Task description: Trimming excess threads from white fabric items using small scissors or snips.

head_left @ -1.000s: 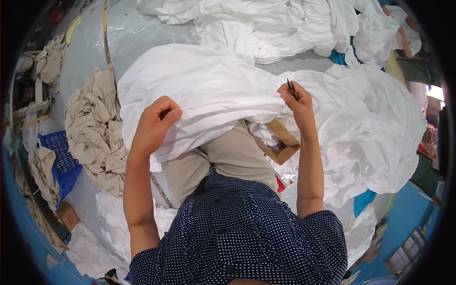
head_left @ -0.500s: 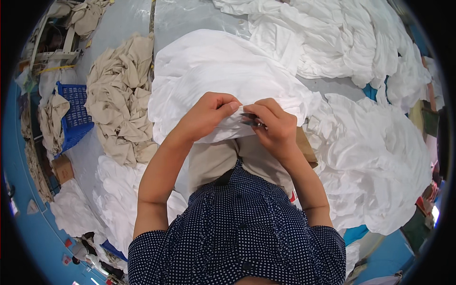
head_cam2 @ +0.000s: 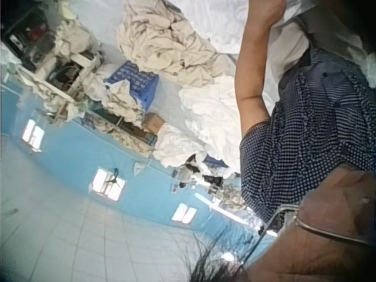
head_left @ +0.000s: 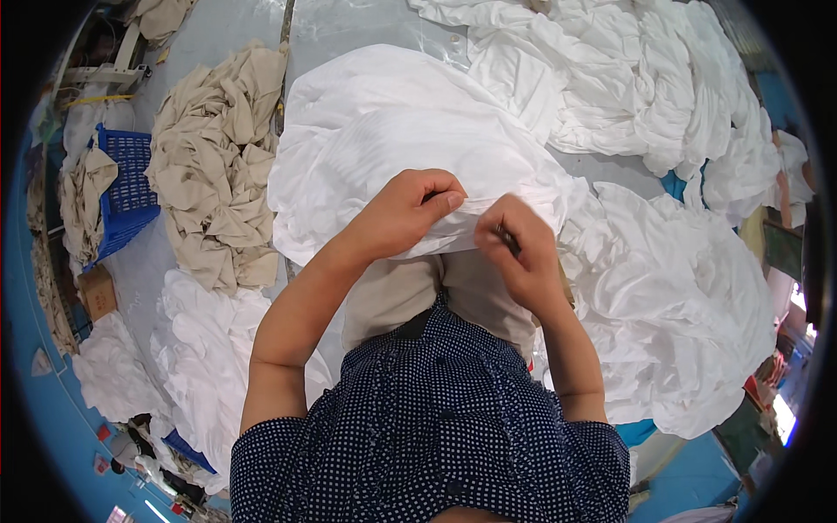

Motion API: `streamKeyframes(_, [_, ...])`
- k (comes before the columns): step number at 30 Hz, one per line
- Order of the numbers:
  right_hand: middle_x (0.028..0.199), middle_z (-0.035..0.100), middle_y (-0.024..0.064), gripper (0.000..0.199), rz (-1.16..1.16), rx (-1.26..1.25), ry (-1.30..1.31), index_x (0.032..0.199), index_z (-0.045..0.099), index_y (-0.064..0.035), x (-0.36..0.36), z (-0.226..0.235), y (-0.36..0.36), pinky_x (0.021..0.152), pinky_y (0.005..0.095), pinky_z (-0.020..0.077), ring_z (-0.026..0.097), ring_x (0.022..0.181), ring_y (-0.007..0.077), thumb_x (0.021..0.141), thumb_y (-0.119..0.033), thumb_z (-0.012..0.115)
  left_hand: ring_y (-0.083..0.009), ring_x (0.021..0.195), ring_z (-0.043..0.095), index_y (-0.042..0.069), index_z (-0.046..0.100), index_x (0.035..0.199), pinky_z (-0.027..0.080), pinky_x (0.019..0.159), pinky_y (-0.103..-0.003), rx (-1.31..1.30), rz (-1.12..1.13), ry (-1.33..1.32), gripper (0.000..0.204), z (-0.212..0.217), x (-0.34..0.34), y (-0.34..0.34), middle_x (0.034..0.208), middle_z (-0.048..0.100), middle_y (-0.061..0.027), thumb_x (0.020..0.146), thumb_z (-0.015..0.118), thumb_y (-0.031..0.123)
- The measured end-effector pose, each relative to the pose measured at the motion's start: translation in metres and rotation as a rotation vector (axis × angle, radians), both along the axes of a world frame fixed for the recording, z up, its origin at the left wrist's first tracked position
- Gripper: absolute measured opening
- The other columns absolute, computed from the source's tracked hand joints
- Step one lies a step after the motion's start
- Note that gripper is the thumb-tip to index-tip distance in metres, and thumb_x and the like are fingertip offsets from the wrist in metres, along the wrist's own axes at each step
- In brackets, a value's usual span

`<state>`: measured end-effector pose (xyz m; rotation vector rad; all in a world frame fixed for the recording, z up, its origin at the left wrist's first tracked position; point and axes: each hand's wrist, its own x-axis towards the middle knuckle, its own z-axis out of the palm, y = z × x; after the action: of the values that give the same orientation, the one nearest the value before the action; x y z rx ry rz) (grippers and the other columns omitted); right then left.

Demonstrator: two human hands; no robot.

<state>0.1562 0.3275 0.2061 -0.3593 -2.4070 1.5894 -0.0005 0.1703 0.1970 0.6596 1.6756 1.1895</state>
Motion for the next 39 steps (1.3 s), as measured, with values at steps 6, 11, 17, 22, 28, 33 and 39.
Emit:
streamKeyframes(6, [0.081, 0.061, 0.0092, 0.02, 0.169, 0.036, -0.089, 0.098, 0.064, -0.0062, 0.01, 0.021, 0.006, 0.062, 0.0353, 0.0484, 0.062, 0.068, 0.0256, 0.092, -0.025, 0.068, -0.0069, 0.072, 0.047, -0.003, 0.07, 0.102, 0.041, 0.065, -0.026, 0.085, -0.009, -0.091, 0.019, -0.006, -0.001, -0.002, 0.076, 0.058, 0.0016, 0.099, 0.061, 0.013])
streamKeyframes(11, [0.072, 0.058, 0.0047, 0.024, -0.015, 0.516, 0.104, 0.101, 0.064, -0.0089, 0.002, -0.018, 0.023, 0.054, 0.0336, 0.044, 0.059, 0.061, 0.0235, 0.088, -0.026, 0.074, -0.0062, 0.076, 0.051, -0.002, 0.072, 0.105, 0.043, 0.068, -0.025, 0.045, -0.017, -0.227, 0.02, -0.002, -0.004, 0.001, 0.081, 0.063, 0.0017, 0.1, 0.061, 0.014])
streamKeyframes(17, [0.07, 0.055, 0.0024, 0.021, 0.062, 0.692, 0.216, 0.095, 0.064, -0.0104, -0.004, -0.022, 0.032, 0.051, 0.034, 0.0413, 0.055, 0.057, 0.0216, 0.085, -0.024, 0.077, -0.0058, 0.076, 0.05, -0.003, 0.072, 0.105, 0.042, 0.068, -0.025, 0.048, -0.037, -0.279, 0.021, -0.007, -0.007, 0.001, 0.081, 0.062, 0.0023, 0.101, 0.062, 0.015])
streamKeyframes(22, [0.07, 0.057, 0.0025, 0.022, 0.081, 0.684, 0.246, 0.094, 0.065, -0.0093, -0.005, -0.024, 0.035, 0.051, 0.0342, 0.0411, 0.055, 0.057, 0.0218, 0.083, -0.023, 0.078, -0.0056, 0.078, 0.051, -0.003, 0.072, 0.105, 0.043, 0.07, -0.025, 0.027, -0.04, -0.257, 0.02, -0.007, -0.008, 0.002, 0.083, 0.063, 0.0025, 0.101, 0.062, 0.015])
streamKeyframes(28, [0.071, 0.061, 0.0026, 0.022, 0.149, 0.714, 0.239, 0.094, 0.066, -0.0086, -0.006, -0.022, 0.037, 0.052, 0.0334, 0.0417, 0.057, 0.058, 0.0218, 0.083, -0.023, 0.078, -0.0055, 0.079, 0.051, -0.002, 0.072, 0.106, 0.043, 0.071, -0.024, 0.03, -0.036, -0.292, 0.02, -0.005, -0.009, 0.003, 0.085, 0.063, 0.0026, 0.101, 0.062, 0.014])
streamKeyframes(33, [0.072, 0.061, 0.0022, 0.022, 0.192, 0.728, 0.223, 0.094, 0.066, -0.0088, -0.01, -0.019, 0.035, 0.051, 0.033, 0.0413, 0.057, 0.057, 0.0212, 0.082, -0.023, 0.078, -0.0055, 0.08, 0.051, -0.002, 0.072, 0.107, 0.043, 0.072, -0.024, 0.014, -0.038, -0.309, 0.02, -0.003, -0.011, 0.003, 0.086, 0.064, 0.0028, 0.101, 0.062, 0.014])
streamKeyframes(39, [0.068, 0.051, -0.0003, 0.021, 0.128, 0.734, 0.255, 0.089, 0.063, -0.0126, -0.01, -0.02, 0.038, 0.05, 0.0326, 0.0395, 0.054, 0.058, 0.0175, 0.079, -0.022, 0.079, -0.0056, 0.081, 0.052, -0.003, 0.071, 0.107, 0.044, 0.073, -0.024, 0.02, -0.045, -0.303, 0.02, -0.002, -0.011, 0.004, 0.087, 0.065, 0.0024, 0.1, 0.061, 0.013])
